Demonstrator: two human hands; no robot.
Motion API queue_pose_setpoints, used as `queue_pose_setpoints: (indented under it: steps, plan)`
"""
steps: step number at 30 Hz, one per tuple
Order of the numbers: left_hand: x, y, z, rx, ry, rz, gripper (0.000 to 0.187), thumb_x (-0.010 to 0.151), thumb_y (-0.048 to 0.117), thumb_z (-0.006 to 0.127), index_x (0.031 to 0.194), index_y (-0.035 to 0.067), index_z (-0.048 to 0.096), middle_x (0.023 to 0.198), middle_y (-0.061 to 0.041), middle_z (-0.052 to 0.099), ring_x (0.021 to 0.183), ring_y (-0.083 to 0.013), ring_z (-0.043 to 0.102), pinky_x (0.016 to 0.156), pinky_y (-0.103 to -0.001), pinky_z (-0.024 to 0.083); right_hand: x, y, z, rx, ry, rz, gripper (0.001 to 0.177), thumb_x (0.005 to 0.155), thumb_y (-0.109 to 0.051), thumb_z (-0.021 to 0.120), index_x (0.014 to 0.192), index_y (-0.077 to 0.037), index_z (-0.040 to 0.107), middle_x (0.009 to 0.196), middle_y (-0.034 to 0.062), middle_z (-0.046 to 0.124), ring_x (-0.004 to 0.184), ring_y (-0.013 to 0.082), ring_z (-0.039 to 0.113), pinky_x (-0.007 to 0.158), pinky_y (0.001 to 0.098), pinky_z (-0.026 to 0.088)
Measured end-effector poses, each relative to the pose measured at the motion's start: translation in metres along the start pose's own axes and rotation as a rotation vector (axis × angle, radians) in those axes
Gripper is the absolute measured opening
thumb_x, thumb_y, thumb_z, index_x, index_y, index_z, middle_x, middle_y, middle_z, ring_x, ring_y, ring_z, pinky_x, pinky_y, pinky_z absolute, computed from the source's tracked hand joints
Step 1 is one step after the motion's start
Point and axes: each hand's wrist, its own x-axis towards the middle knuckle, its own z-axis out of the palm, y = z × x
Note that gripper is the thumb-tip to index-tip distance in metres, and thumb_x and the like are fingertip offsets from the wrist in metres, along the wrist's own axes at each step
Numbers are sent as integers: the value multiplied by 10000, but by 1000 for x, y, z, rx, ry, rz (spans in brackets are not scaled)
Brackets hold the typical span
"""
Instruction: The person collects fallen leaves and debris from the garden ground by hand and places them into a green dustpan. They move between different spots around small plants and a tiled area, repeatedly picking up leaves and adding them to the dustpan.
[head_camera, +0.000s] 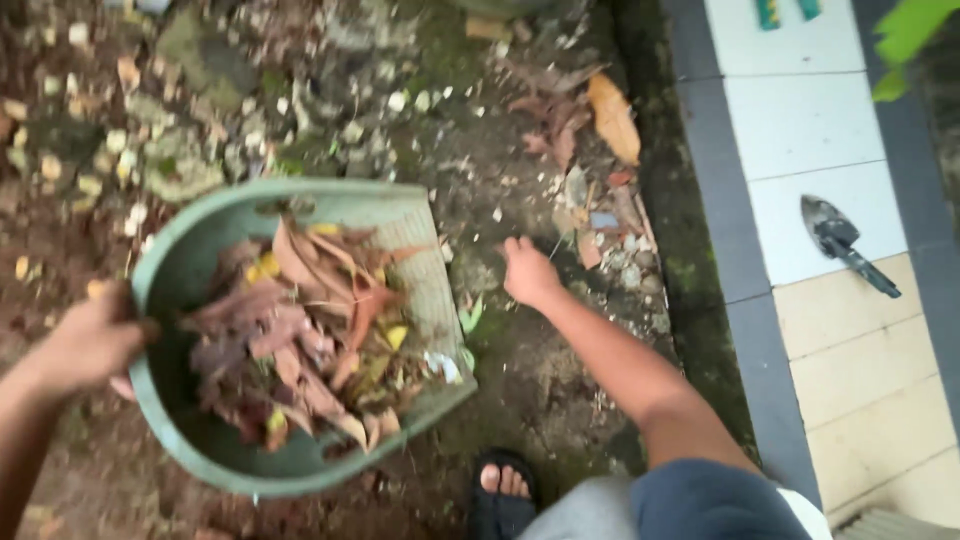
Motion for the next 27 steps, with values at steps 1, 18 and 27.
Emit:
queue_pose_setpoints:
  steps: [1, 18, 27]
  plan:
    - [-1, 6, 3, 6, 0, 10, 215, 892, -77, 496, 1084, -172, 504, 734, -504, 656, 471, -563, 654, 387, -592, 553, 7, 0, -7, 3, 8, 7, 307, 831, -20, 574, 1130, -32, 504, 1104, 240, 517, 800, 549, 640, 677, 640, 492]
    - [7, 83, 93, 57, -141, 169, 529, 886, 131, 588, 1361, -34, 423, 1065, -440, 626, 637, -545, 722, 537, -597, 610, 59, 58, -124, 226, 257, 457, 907, 816, -503, 814, 1523, -126, 389, 1502, 279, 367, 1272, 554, 543, 1078, 636, 468]
    - [13, 77, 102, 219, -48, 210, 552, 885, 279, 600, 1343, 19, 436, 1144, -457, 647, 1092, -613, 655, 1000, -710, 497, 124, 47, -155, 187, 126, 404, 1295, 714, -565, 898, 1666, -283, 67, 1683, 227, 0, 1521, 515, 263, 1203, 671, 308]
